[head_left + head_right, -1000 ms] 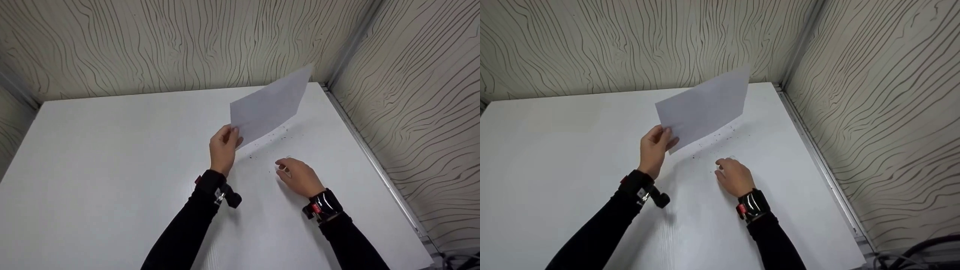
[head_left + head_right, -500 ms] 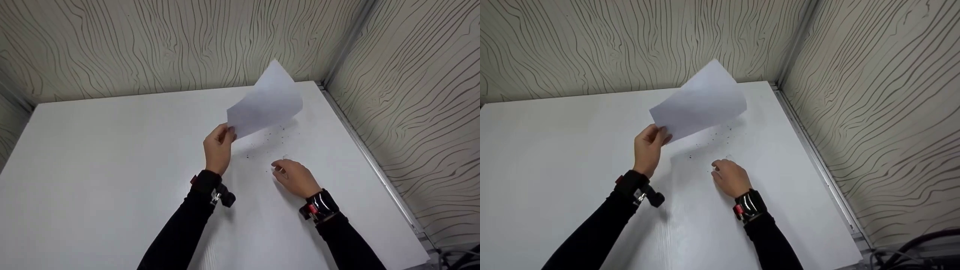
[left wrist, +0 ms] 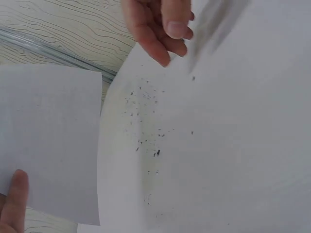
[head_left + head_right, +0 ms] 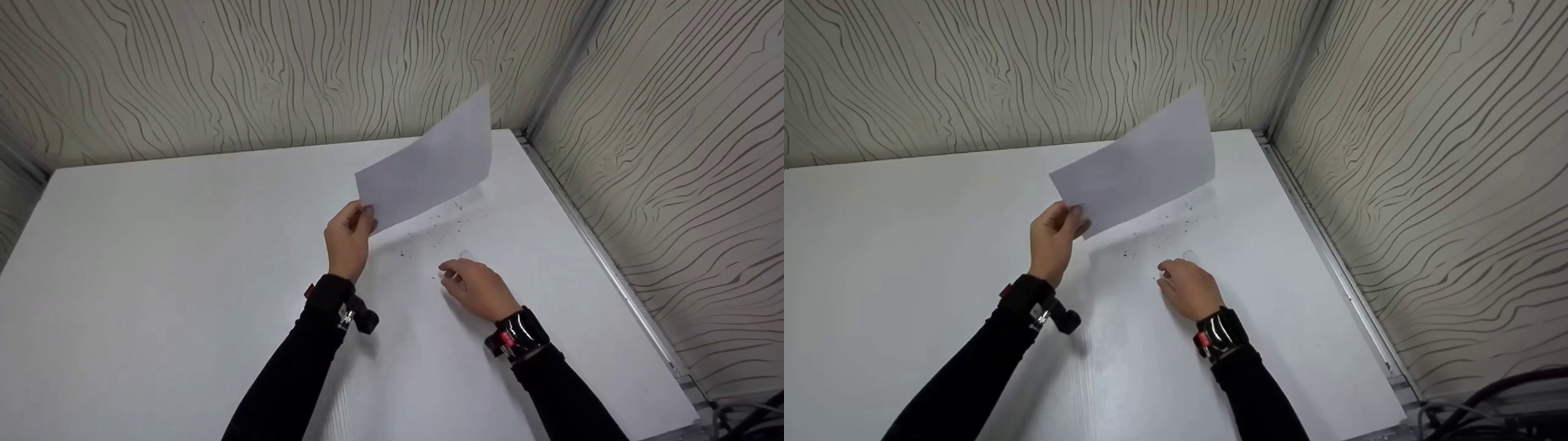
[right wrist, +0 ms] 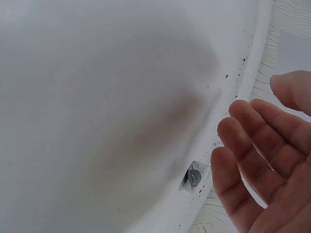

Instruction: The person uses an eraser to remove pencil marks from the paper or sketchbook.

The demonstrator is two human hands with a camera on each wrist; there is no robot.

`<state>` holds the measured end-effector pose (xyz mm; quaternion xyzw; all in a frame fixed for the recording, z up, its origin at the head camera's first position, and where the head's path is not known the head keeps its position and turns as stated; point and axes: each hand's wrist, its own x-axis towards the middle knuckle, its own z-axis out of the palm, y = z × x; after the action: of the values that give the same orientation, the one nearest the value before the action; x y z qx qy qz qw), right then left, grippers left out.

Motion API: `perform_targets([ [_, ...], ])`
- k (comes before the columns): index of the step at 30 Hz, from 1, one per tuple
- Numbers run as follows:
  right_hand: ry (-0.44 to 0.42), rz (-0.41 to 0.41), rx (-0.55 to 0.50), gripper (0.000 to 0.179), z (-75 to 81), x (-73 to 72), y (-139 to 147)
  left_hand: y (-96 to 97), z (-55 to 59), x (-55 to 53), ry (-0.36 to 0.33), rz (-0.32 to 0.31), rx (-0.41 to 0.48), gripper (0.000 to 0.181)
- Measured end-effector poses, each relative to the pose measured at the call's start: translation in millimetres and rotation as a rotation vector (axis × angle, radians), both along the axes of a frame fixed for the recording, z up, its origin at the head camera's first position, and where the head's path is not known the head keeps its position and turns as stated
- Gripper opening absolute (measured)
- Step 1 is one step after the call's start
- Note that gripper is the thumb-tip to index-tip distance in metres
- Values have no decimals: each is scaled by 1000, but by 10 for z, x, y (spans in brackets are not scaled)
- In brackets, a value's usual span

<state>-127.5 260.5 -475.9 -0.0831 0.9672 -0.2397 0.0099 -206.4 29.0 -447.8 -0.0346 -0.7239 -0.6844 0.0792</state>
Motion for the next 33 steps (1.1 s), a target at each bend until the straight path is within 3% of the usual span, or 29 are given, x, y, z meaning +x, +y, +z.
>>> perform_targets([
  [4, -13, 27, 4, 27, 9, -33, -15, -40, -54, 4, -78, 26, -15, 20],
  [7, -17, 35, 2, 27, 16, -59, -27, -80, -56, -12, -91, 43, 20, 20],
  [14, -16, 53, 2, 26, 11, -111, -23, -225, -115, -71, -123, 73, -168, 15],
  [17, -27, 62, -4, 27, 18, -137, -23, -343, -55, -98, -132, 90, -131, 16],
  [28, -13, 67, 4, 29, 97, -196, 88, -1082, 303, -155, -134, 88, -39, 20],
  [30, -8, 67, 6, 30, 107, -198, 119, -1251, 334, -156, -168, 102, -36, 24],
  [33, -5, 64, 8, 30, 119, -192, 160, -1508, 328, -143, -278, 125, -80, 34],
])
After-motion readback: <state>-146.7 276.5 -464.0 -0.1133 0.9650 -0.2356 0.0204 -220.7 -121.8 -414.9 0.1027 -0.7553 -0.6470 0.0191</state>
